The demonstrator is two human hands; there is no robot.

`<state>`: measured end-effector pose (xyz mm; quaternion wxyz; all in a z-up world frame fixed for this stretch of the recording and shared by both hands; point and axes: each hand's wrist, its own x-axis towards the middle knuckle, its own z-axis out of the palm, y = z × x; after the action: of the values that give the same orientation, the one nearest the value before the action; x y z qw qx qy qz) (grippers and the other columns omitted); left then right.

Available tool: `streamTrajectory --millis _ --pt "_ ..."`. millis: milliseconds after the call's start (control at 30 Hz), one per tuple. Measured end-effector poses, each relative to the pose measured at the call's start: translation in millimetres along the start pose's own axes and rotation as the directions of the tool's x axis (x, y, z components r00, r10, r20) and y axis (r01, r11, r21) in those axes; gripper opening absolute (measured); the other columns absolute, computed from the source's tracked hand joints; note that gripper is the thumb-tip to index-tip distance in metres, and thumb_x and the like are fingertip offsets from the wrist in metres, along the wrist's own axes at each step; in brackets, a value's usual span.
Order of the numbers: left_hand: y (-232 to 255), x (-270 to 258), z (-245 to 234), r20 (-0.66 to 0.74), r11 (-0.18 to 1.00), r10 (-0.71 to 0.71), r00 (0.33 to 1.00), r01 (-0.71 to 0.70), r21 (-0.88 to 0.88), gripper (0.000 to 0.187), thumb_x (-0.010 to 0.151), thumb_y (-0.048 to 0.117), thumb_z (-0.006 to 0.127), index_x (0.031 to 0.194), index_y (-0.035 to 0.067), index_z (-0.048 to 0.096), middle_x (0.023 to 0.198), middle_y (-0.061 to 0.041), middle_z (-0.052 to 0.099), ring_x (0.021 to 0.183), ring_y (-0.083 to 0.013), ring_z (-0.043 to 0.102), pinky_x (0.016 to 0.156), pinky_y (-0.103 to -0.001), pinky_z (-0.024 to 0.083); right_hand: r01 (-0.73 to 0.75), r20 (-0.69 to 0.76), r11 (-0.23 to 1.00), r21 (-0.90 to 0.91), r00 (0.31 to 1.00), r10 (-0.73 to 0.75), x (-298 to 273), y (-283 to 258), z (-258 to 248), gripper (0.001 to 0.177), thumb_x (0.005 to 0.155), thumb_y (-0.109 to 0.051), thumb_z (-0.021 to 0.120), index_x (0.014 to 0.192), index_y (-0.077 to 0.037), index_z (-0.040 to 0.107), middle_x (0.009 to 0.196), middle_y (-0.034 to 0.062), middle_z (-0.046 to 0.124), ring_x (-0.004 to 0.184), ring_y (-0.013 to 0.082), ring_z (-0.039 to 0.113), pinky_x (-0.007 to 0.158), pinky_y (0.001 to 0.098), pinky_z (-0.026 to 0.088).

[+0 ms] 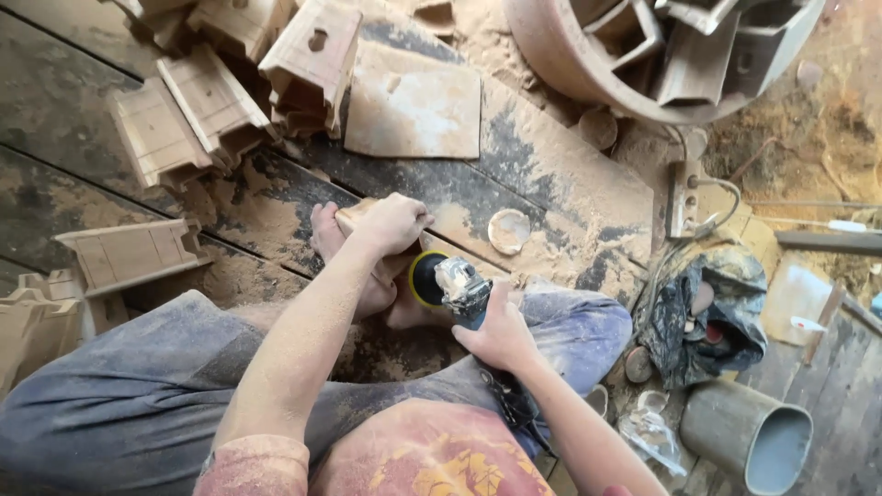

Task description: Using a handheld power sander to smooth the surfaces and edges of small decorative wooden pieces while sitting on the workshop floor.

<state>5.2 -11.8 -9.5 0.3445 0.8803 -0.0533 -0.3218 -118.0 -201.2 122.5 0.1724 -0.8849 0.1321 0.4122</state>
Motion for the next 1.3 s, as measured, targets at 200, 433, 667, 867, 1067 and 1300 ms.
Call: streamTrajectory --millis 200,433,667,867,1067,1300 --pt "-9.0 4.3 10.5 -0.012 1.0 0.022 1.0 -0.023 -0.011 0.028 0.099 0.037 0.055 0.103 0.022 0.078 0.107 -0.014 0.077 0.106 -0.0408 0.072 0.093 -0.052 0.058 -0.002 -0.018 1.0 0.006 1.0 0.002 10.0 18.4 10.9 0.085 0.075 -0.046 0.078 0.133 -0.01 0.027 0.122 0.0308 0.062 0.122 0.0493 0.061 0.108 0.0568 0.05" --pt "-3.5 -5.5 2.3 -0.045 0.999 0.037 0.998 -0.039 -0.036 0.027 0.098 0.034 0.056 0.103 0.017 0.077 0.107 -0.019 0.076 0.106 -0.0444 0.071 0.092 -0.055 0.058 0.004 -0.077 0.996 0.088 0.997 0.003 11.0 32.8 2.6 0.089 0.072 -0.043 0.08 0.138 -0.012 0.028 0.124 0.0312 0.062 0.122 0.0483 0.06 0.108 0.0577 0.048" --pt "-11.3 5.6 12.8 -0.018 0.999 -0.022 1.0 0.022 0.028 0.026 0.097 0.04 0.054 0.106 0.03 0.077 0.111 -0.005 0.077 0.109 -0.033 0.072 0.094 -0.048 0.058 0.006 -0.012 0.998 0.066 1.0 -0.005 2.9 15.0 7.0 0.085 0.073 -0.041 0.08 0.134 -0.012 0.029 0.123 0.0302 0.063 0.122 0.0466 0.061 0.108 0.0547 0.05" --pt "-7.0 -2.7 11.3 -0.034 1.0 -0.014 0.999 0.013 -0.028 0.026 0.098 0.038 0.056 0.107 0.026 0.078 0.111 -0.009 0.077 0.11 -0.037 0.072 0.095 -0.051 0.057 0.003 -0.051 0.997 0.081 0.999 0.002 6.1 19.2 -2.6 0.084 0.073 -0.041 0.079 0.132 -0.01 0.028 0.122 0.0306 0.064 0.121 0.0458 0.063 0.106 0.0557 0.05" --pt "-11.9 1.4 18.1 -0.038 1.0 -0.02 0.999 0.019 -0.019 0.027 0.098 0.038 0.055 0.106 0.026 0.078 0.111 -0.009 0.077 0.11 -0.0357 0.072 0.094 -0.05 0.057 0.044 -0.044 0.983 0.177 0.998 -0.037 13.3 33.5 3.8 0.085 0.07 -0.036 0.082 0.133 -0.01 0.03 0.124 0.0307 0.063 0.122 0.0457 0.062 0.105 0.055 0.051" --pt "-16.0 6.7 22.6 -0.02 0.998 -0.046 0.999 0.047 0.041 0.029 0.099 0.043 0.053 0.108 0.031 0.077 0.112 -0.001 0.078 0.111 -0.0292 0.073 0.097 -0.046 0.055 0.035 -0.055 0.986 0.162 0.998 -0.026 12.6 28.3 -3.2 0.083 0.072 -0.042 0.081 0.127 -0.007 0.031 0.123 0.0311 0.064 0.121 0.045 0.063 0.106 0.0558 0.051"
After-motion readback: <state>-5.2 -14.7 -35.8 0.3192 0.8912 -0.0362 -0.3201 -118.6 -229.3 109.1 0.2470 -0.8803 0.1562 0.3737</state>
